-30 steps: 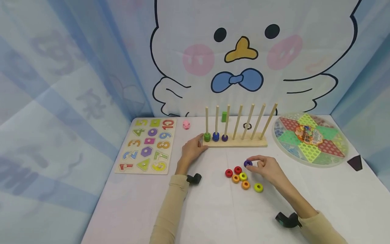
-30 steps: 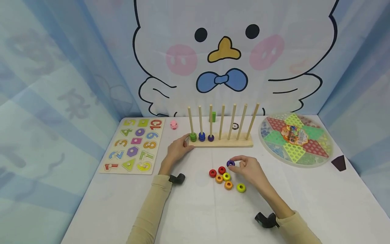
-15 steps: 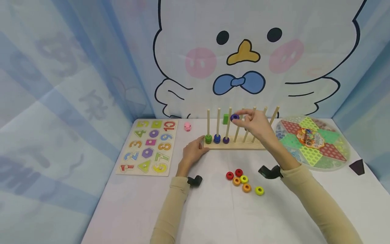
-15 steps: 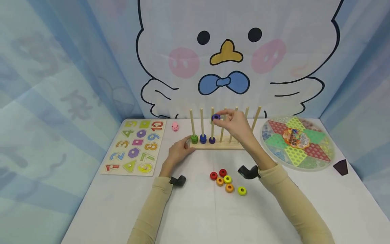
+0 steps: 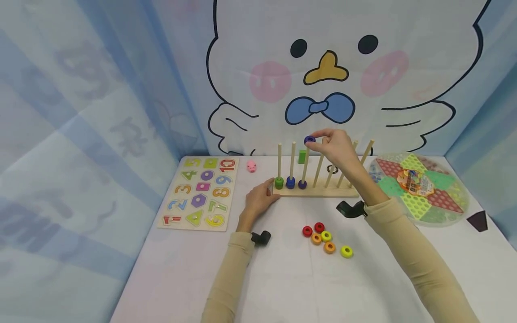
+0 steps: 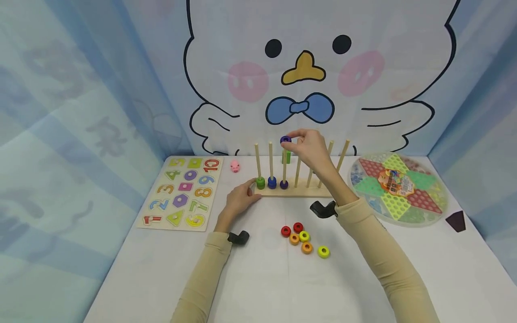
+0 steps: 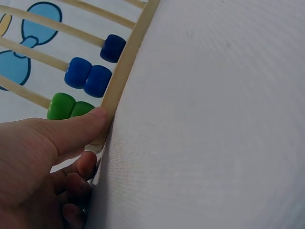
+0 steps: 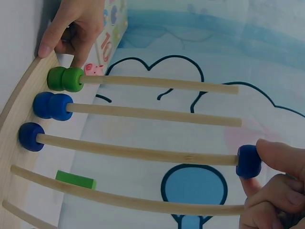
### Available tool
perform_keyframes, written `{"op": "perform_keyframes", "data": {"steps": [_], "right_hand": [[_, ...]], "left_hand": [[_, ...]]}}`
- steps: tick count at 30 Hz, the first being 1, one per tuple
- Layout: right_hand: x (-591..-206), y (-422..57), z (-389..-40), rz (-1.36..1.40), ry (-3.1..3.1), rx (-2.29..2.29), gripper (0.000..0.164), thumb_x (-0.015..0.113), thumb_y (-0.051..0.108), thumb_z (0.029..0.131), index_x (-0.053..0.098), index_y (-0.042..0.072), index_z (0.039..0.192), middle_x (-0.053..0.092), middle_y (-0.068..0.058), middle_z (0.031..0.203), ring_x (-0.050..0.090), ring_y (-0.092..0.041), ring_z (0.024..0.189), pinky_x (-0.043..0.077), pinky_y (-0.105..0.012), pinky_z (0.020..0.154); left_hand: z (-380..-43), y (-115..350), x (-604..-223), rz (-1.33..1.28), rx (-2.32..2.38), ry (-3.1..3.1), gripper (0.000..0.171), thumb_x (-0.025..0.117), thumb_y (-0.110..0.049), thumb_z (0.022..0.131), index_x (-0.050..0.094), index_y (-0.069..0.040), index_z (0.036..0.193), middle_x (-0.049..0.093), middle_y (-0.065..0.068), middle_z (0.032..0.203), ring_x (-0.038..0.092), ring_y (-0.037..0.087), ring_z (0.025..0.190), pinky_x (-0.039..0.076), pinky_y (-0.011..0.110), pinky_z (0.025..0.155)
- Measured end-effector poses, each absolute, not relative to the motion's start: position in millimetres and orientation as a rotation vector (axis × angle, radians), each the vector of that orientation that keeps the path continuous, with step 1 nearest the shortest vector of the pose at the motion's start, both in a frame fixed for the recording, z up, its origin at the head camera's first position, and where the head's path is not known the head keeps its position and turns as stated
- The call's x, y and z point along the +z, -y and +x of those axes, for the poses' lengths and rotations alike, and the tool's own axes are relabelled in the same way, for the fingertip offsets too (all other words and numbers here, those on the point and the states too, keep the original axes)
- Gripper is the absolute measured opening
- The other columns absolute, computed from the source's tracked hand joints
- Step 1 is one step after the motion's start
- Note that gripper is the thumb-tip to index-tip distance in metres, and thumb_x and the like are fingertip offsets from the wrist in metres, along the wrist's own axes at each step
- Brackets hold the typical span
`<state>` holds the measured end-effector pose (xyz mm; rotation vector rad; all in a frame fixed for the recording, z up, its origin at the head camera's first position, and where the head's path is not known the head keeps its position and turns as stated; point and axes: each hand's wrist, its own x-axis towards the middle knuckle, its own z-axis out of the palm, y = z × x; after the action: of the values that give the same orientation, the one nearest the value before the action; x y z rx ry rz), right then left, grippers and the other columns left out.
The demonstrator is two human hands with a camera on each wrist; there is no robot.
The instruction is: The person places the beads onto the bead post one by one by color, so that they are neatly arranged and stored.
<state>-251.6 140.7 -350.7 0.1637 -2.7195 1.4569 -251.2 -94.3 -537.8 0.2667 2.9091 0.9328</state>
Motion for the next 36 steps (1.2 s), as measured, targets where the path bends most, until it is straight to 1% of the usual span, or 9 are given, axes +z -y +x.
{"op": "perform_keyframes", "data": {"steps": [7,11,13,15,19,22,27,30,36], "right_hand": [[-355.7,-142.3,-251.9,0.229,2.673,1.433,0.045,0.070,0.044,0.084,0.066,0.013,0.116,0.032,0.002,0.049,0.025,-0.012,0.039,0.022,-0.028,0.036],[-361.2,-146.5,-238.0,0.273,2.556,1.531,0.040,0.070,0.039,0.086,0.067,0.013,0.115,0.032,0.000,0.050,0.025,-0.013,0.040,0.023,-0.030,0.037],[-367.6,-148.6,-225.4,0.283,2.519,1.595,0.037,0.070,0.034,0.087,0.066,0.010,0.116,0.032,-0.001,0.050,0.025,-0.014,0.041,0.023,-0.031,0.039],[-378.9,-150.7,-211.8,0.285,2.514,1.654,0.036,0.070,0.030,0.087,0.066,0.008,0.115,0.032,0.000,0.051,0.026,-0.014,0.043,0.024,-0.030,0.041],[-411.9,-154.9,-189.6,0.242,2.603,1.691,0.035,0.071,0.029,0.086,0.067,0.006,0.112,0.031,0.000,0.051,0.026,-0.013,0.044,0.025,-0.030,0.042],[-441.7,-159.5,-179.3,0.179,2.708,1.699,0.039,0.073,0.035,0.084,0.068,0.007,0.112,0.032,0.000,0.051,0.028,-0.013,0.047,0.025,-0.029,0.044],[-482.3,-168.8,-167.7,0.036,2.890,1.698,0.040,0.073,0.029,0.084,0.066,0.004,0.115,0.033,0.002,0.053,0.031,-0.014,0.048,0.026,-0.028,0.046],[-495.4,-173.8,-162.3,-0.022,2.971,1.679,0.036,0.073,0.024,0.084,0.067,0.004,0.114,0.031,0.003,0.052,0.029,-0.013,0.047,0.025,-0.026,0.046],[-506.7,-178.3,-154.5,-0.017,3.099,1.654,0.034,0.073,0.024,0.083,0.068,0.005,0.111,0.030,0.004,0.052,0.029,-0.012,0.048,0.026,-0.025,0.049]], "left_hand": [[-254.5,96.0,-542.1,0.269,0.926,-2.941,0.064,0.069,-0.043,0.085,0.048,-0.020,0.141,0.055,-0.006,0.069,0.049,0.011,0.059,0.036,0.028,0.056],[-255.1,94.6,-545.6,0.278,0.928,-2.928,0.065,0.069,-0.044,0.085,0.047,-0.020,0.141,0.055,-0.007,0.069,0.049,0.010,0.059,0.036,0.028,0.056],[-255.1,93.1,-547.3,0.275,0.924,-2.922,0.065,0.069,-0.044,0.085,0.047,-0.020,0.141,0.055,-0.007,0.069,0.049,0.010,0.059,0.036,0.028,0.056],[-254.5,91.8,-547.6,0.269,0.925,-2.916,0.065,0.069,-0.044,0.085,0.047,-0.021,0.141,0.055,-0.006,0.069,0.049,0.010,0.059,0.036,0.028,0.056],[-254.2,90.7,-544.3,0.266,0.917,-2.918,0.065,0.069,-0.043,0.085,0.047,-0.021,0.142,0.055,-0.006,0.069,0.049,0.011,0.059,0.036,0.029,0.057],[-254.1,90.9,-541.3,0.265,0.910,-2.925,0.065,0.069,-0.043,0.085,0.047,-0.020,0.141,0.055,-0.006,0.070,0.049,0.011,0.060,0.036,0.029,0.057],[-253.1,90.5,-539.5,0.261,0.905,-2.921,0.064,0.069,-0.043,0.085,0.047,-0.020,0.141,0.055,-0.006,0.070,0.049,0.011,0.060,0.035,0.029,0.057],[-252.4,90.3,-537.7,0.264,0.915,-2.917,0.064,0.069,-0.042,0.085,0.047,-0.019,0.141,0.055,-0.005,0.070,0.049,0.011,0.060,0.035,0.029,0.057],[-251.8,90.6,-536.7,0.248,0.915,-2.914,0.064,0.069,-0.041,0.085,0.047,-0.020,0.141,0.054,-0.005,0.071,0.049,0.012,0.061,0.035,0.029,0.058]]}}
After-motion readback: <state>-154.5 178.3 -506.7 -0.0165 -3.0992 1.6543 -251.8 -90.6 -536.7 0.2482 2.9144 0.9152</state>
